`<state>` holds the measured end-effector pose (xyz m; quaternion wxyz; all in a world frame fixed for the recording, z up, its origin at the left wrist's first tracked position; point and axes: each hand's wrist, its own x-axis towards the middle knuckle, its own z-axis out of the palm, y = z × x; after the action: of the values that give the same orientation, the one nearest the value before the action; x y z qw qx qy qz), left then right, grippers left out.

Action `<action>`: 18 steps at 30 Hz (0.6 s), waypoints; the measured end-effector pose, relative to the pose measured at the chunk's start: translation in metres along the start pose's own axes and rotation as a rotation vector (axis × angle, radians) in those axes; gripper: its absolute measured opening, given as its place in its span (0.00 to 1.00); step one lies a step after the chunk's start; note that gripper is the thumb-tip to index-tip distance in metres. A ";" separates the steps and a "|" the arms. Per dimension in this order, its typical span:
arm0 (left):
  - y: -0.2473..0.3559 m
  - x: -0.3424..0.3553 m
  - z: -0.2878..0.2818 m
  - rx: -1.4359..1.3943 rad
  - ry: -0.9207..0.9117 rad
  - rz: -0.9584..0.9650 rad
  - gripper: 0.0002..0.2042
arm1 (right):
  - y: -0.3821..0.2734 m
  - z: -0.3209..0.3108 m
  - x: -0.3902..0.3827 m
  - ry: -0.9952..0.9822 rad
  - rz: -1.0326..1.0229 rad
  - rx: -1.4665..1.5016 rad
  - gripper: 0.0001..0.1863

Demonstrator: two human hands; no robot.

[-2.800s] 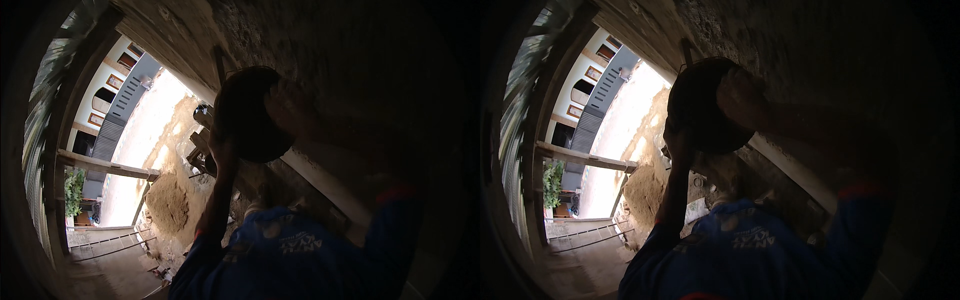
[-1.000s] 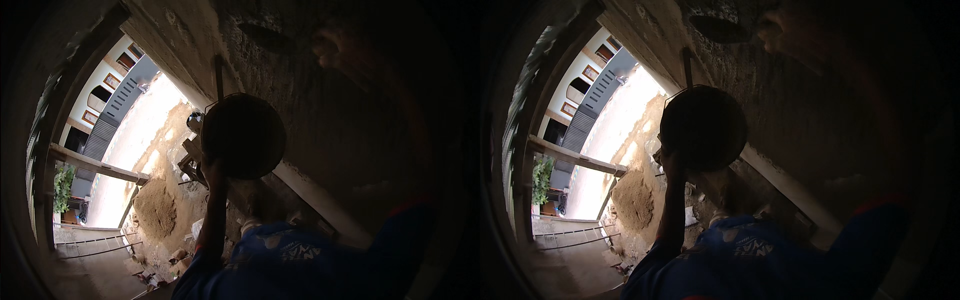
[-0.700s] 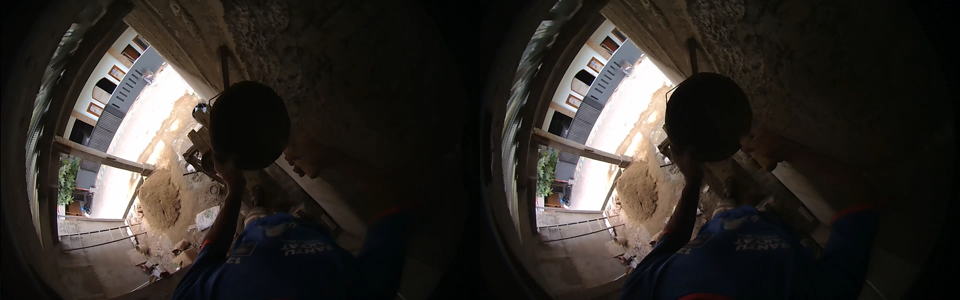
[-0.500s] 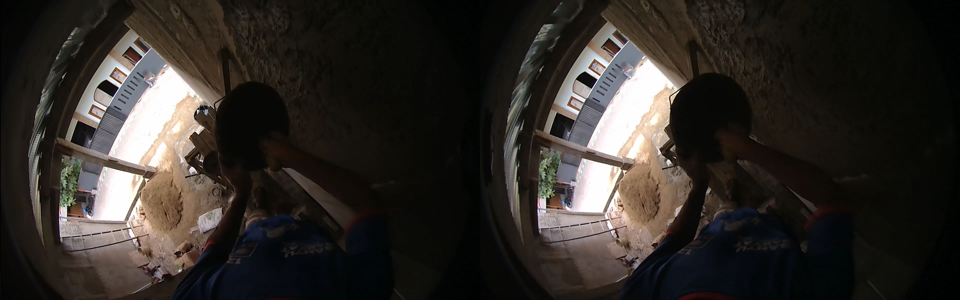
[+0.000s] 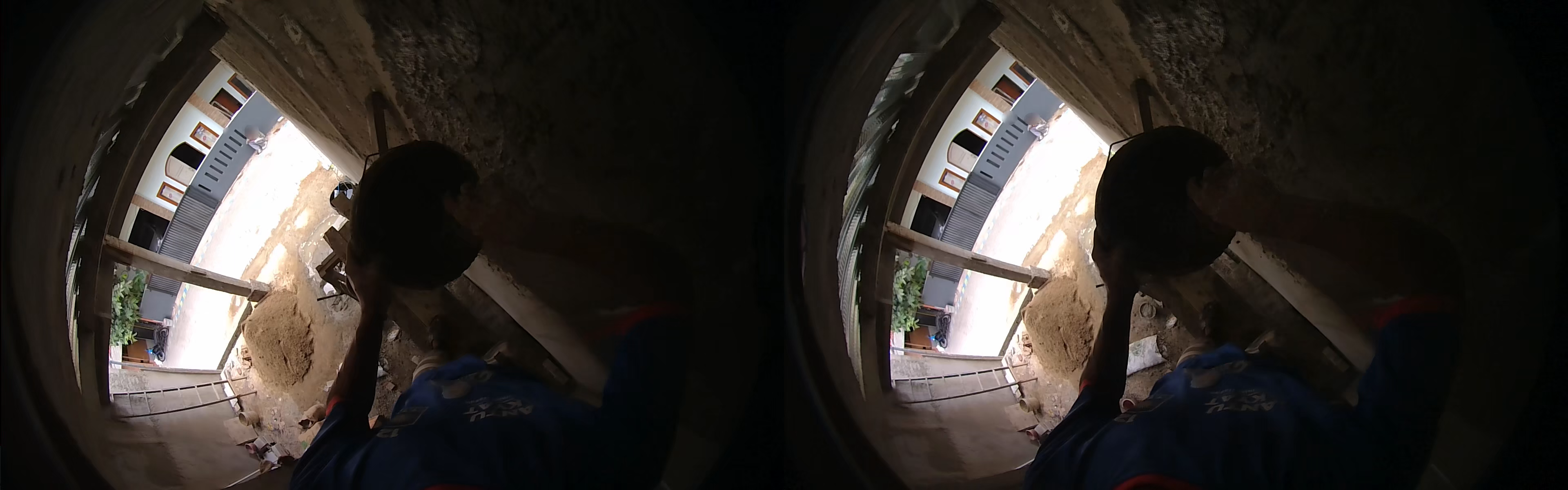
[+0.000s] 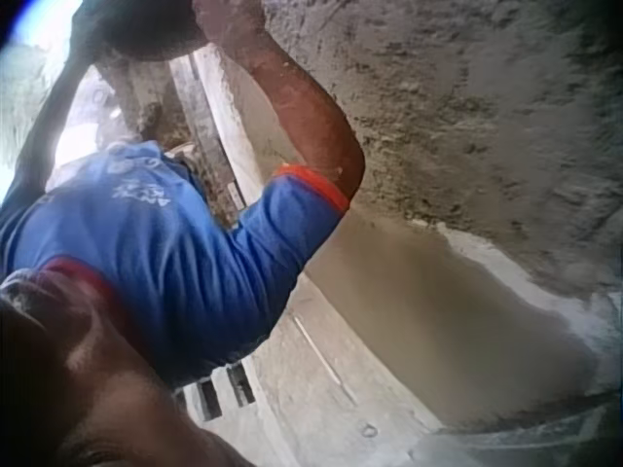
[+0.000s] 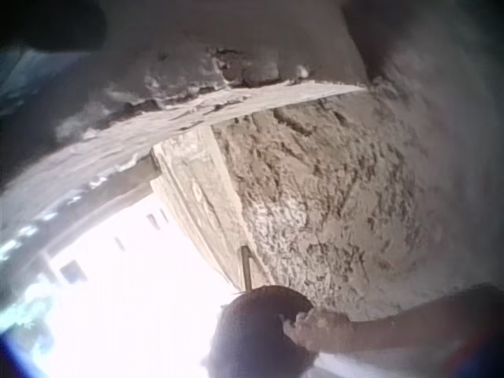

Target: The person applies plaster to a concrete wall using a trowel, taking the plaster from a bucket and spreading it onto the surface, then uses a wooden straight edge to level the applied plaster.

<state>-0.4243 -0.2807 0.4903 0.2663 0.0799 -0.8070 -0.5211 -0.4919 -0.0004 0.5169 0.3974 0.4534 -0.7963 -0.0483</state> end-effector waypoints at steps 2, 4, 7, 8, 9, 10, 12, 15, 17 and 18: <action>0.032 -0.001 0.042 -0.137 -0.146 0.084 0.27 | 0.030 -0.020 -0.047 -0.370 0.016 0.071 0.15; 0.029 -0.003 0.012 -0.046 -0.098 0.123 0.26 | -0.002 0.022 -0.055 -0.613 -0.008 0.369 0.15; 0.038 0.004 0.042 -0.184 -0.144 0.120 0.26 | 0.005 0.030 -0.076 -0.709 0.054 0.393 0.14; 0.039 0.004 0.041 -0.248 -0.153 0.061 0.26 | 0.002 0.034 -0.065 -0.616 0.046 0.329 0.14; 0.038 0.003 0.041 -0.241 -0.154 0.058 0.26 | 0.004 0.038 -0.055 -0.501 0.027 0.239 0.14; 0.036 0.002 0.022 -0.230 -0.121 0.045 0.26 | -0.005 0.035 -0.031 -0.386 0.029 0.232 0.13; 0.034 0.001 0.011 -0.239 -0.099 0.033 0.26 | -0.002 0.009 -0.003 -0.122 0.098 0.133 0.12; 0.039 0.000 0.055 -0.310 -0.192 0.102 0.26 | 0.020 0.060 -0.049 0.078 0.363 0.583 0.12; 0.039 0.000 0.064 -0.316 -0.207 0.062 0.26 | 0.024 0.051 -0.057 0.149 0.531 1.144 0.12; 0.040 0.001 0.074 -0.344 -0.217 0.064 0.26 | 0.021 0.023 -0.071 -0.170 0.271 0.507 0.13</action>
<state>-0.4576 -0.2040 0.5025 0.2039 -0.0490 -0.7321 -0.6481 -0.5025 0.0598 0.4690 0.2062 0.4220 -0.8667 0.1681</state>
